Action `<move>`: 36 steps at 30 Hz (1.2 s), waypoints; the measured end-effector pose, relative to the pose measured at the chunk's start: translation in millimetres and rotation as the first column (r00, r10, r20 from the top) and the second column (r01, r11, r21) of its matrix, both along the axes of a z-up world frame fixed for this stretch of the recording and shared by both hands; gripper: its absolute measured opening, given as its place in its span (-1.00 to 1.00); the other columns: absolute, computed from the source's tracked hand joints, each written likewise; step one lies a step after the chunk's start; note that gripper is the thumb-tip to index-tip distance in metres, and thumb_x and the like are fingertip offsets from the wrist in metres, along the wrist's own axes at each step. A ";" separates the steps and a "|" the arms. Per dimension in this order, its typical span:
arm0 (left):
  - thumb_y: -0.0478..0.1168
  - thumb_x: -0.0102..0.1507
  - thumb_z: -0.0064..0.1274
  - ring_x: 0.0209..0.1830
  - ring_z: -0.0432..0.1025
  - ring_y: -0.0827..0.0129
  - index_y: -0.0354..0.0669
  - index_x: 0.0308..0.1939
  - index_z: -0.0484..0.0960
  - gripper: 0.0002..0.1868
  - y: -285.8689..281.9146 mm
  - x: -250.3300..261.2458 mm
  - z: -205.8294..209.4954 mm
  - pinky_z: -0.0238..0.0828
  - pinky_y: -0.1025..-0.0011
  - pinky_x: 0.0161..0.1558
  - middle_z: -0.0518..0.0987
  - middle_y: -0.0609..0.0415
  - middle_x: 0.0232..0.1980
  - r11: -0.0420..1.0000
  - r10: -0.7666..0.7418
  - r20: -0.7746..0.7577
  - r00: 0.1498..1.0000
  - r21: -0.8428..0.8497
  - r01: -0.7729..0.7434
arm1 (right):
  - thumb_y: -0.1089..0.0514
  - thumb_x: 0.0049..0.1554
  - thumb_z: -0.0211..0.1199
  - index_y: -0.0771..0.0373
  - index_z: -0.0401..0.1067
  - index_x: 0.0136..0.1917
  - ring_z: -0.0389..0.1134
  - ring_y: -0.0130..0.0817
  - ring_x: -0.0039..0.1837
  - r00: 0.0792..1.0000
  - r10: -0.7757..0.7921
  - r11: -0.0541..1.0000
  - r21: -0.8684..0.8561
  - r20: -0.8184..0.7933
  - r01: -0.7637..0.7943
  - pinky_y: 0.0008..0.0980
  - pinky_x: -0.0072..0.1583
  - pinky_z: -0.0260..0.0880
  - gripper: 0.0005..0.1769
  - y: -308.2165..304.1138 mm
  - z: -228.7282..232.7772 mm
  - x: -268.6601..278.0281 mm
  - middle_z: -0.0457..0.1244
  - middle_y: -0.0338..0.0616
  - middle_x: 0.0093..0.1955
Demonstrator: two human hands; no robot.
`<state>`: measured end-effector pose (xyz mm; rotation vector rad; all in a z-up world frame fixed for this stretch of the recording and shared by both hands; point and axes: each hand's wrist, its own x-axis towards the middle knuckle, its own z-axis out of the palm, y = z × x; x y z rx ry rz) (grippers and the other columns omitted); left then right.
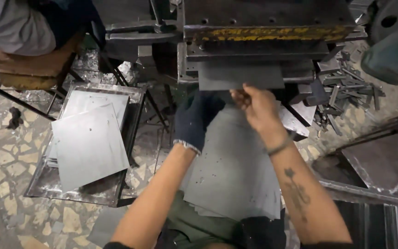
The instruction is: The recorder places metal sheets into a stamping press and stacks the processed items.
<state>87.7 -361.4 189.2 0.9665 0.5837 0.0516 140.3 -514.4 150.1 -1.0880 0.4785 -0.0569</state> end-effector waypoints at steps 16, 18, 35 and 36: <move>0.12 0.15 0.17 0.13 0.57 0.25 0.04 -0.12 0.76 -0.64 -28.0 49.5 -43.0 0.44 0.24 0.23 0.72 0.08 -0.05 0.848 -0.091 -0.038 0.995 0.521 0.098 | 0.17 0.17 0.38 0.48 0.46 0.01 0.56 -0.10 -0.11 0.998 -0.048 0.990 -0.137 -0.039 0.042 -0.31 -0.12 0.41 -0.70 -26.3 -24.3 36.9 0.41 0.17 -0.14; 0.08 0.20 0.16 0.07 0.58 0.27 -0.01 -0.14 0.76 -0.67 -36.8 39.4 -25.8 0.45 0.25 0.15 0.73 0.05 -0.09 0.888 -0.018 0.009 1.000 0.460 0.011 | 0.23 0.13 0.44 0.49 0.38 0.03 0.56 -0.02 -0.14 0.997 -0.065 0.998 -0.029 -0.036 0.064 -0.40 -0.16 0.34 -0.65 -33.1 -24.0 41.1 0.35 0.13 -0.18; 0.15 0.31 0.11 0.27 0.40 -0.06 0.07 0.25 0.56 -0.49 143.4 -31.8 -138.3 0.34 -0.01 0.25 0.58 -0.08 0.21 0.242 -0.146 -0.109 0.983 0.960 0.143 | 0.33 0.16 0.35 0.53 0.37 -0.07 0.53 0.08 -0.19 0.997 -0.072 0.986 0.150 0.008 0.070 -0.16 -0.07 0.68 -0.79 -31.2 -24.0 33.6 0.27 0.19 -0.21; 0.18 0.25 0.18 0.44 0.28 -0.08 0.01 0.39 0.45 -0.30 156.6 -42.4 -133.2 0.25 -0.02 0.38 0.47 -0.13 0.40 0.128 -0.180 -0.145 0.973 0.977 0.169 | 0.31 0.16 0.37 0.50 0.39 -0.08 0.52 0.06 -0.22 0.997 -0.082 0.986 0.142 -0.003 0.082 -0.21 -0.10 0.66 -0.79 -29.7 -21.9 32.4 0.28 0.19 -0.23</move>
